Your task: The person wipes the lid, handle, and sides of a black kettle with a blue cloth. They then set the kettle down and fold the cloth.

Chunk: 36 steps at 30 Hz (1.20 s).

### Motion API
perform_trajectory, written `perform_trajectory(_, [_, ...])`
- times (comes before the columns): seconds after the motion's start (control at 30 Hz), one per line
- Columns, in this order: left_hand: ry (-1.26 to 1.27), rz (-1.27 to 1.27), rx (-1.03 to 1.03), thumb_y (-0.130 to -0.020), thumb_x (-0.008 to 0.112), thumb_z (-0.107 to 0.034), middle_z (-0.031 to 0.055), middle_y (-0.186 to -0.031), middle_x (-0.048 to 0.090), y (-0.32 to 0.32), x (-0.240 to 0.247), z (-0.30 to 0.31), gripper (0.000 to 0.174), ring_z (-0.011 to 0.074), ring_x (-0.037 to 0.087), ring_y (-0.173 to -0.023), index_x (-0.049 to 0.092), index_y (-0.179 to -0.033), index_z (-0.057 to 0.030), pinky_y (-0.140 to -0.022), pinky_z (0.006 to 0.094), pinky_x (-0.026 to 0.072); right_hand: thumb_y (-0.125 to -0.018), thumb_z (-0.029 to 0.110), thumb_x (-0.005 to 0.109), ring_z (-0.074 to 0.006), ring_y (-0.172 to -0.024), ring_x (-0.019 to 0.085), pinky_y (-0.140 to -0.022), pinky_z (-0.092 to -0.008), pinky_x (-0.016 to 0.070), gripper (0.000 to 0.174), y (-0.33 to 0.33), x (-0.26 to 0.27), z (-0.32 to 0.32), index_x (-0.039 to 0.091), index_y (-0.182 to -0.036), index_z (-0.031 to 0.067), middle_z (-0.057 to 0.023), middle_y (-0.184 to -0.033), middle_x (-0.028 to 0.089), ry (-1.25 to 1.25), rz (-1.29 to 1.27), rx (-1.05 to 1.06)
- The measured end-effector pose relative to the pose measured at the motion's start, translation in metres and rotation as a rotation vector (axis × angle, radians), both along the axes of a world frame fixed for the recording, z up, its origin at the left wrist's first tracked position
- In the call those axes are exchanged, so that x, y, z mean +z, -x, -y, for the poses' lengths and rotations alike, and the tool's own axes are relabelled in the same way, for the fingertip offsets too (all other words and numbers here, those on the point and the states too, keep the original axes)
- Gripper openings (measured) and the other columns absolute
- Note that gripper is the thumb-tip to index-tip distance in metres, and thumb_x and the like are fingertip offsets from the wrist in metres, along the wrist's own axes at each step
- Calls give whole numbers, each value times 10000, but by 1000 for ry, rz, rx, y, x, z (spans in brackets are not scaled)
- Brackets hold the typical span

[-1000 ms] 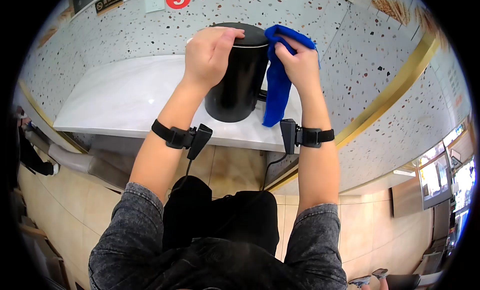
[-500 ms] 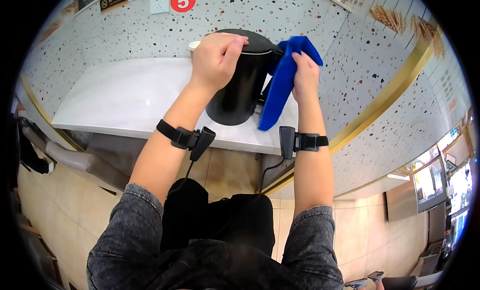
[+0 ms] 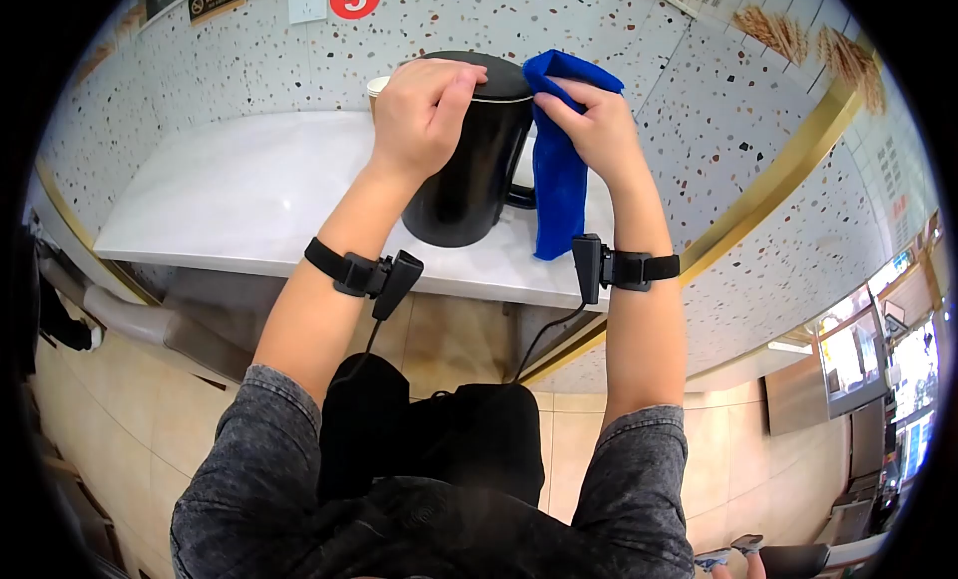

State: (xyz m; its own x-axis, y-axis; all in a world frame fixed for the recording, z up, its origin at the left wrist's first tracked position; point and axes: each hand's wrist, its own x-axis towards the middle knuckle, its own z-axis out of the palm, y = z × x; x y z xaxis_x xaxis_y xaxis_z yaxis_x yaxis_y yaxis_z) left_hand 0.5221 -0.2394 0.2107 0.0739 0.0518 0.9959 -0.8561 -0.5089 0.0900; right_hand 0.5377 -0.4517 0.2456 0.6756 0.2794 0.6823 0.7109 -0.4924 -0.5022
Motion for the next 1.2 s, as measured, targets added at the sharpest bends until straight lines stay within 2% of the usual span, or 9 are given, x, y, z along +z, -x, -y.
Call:
perform_trajectory(0.23, [5,-4,21,-915,532,-190,77,-840,723,-1,0,3,255,245,672,-830,712,-810,-43,-813,352,485,-865,173,660,-84,-752,601,-692,-243,489,231,-3,-9,-3,720,-992,-11,-26,-798,685,-34,164,-33])
perform_trajectory(0.4, [-8,-16,22,-912,530,-187,80,-842,723,1,1,2,255,247,671,-830,710,-806,-41,-814,349,484,-893,181,652,-37,-711,565,-630,-210,449,223,-21,-23,-6,703,-1013,0,2,-843,671,-570,-232,195])
perform_trajectory(0.53, [-8,3,12,-911,529,-187,81,-841,723,-1,1,1,257,248,671,-829,709,-803,-39,-801,349,487,-900,199,657,-52,-748,580,-668,-213,462,250,-17,-21,-9,673,-1053,3,-17,-893,672,-490,-180,224])
perform_trajectory(0.77, [-5,30,44,-916,519,-182,76,-813,717,-4,0,3,261,255,672,-821,710,-802,-47,-785,359,491,-887,240,658,-215,-785,650,-760,-298,492,287,-8,-28,-15,653,-1067,17,-124,-915,698,-97,263,-153])
perform_trajectory(0.87, [-19,-58,29,-948,479,-236,77,-827,719,1,1,2,327,270,671,-836,723,-835,-50,-800,362,490,-917,220,618,-165,-726,610,-711,-283,477,249,-10,-32,-20,652,-1025,-1,-78,-803,675,-214,255,-181])
perform_trajectory(0.93, [-43,-198,25,-970,437,-298,82,-840,720,11,7,-2,397,269,670,-851,729,-863,-52,-820,359,487,-945,202,577,-111,-675,536,-656,-270,449,237,-23,-37,-23,642,-980,-22,-23,-704,604,-640,61,-12])
perform_trajectory(1.03, [-134,-483,-7,-999,355,-415,105,-869,721,18,35,-16,545,264,668,-883,736,-899,-38,-861,347,478,-961,193,551,-72,-664,470,-619,-261,421,241,-6,-44,-25,634,-943,-32,17,-685,542,-650,140,-142])
perform_trajectory(1.1, [-190,-618,-30,-1005,316,-470,122,-885,721,12,52,-28,622,260,668,-899,736,-907,-22,-883,339,472,-969,155,491,-154,-875,577,-807,-289,455,266,8,-54,-30,632,-1044,-58,-72,-962,649,-535,413,-74])
perform_trajectory(1.2, [-221,-810,-426,-1005,284,-522,161,-921,716,-5,64,-43,724,264,652,-937,733,-870,30,-933,348,445,-936,79,471,-242,-1030,624,-905,-328,461,265,13,-69,-41,643,-1075,-67,-154,-1110,664,-544,535,64])
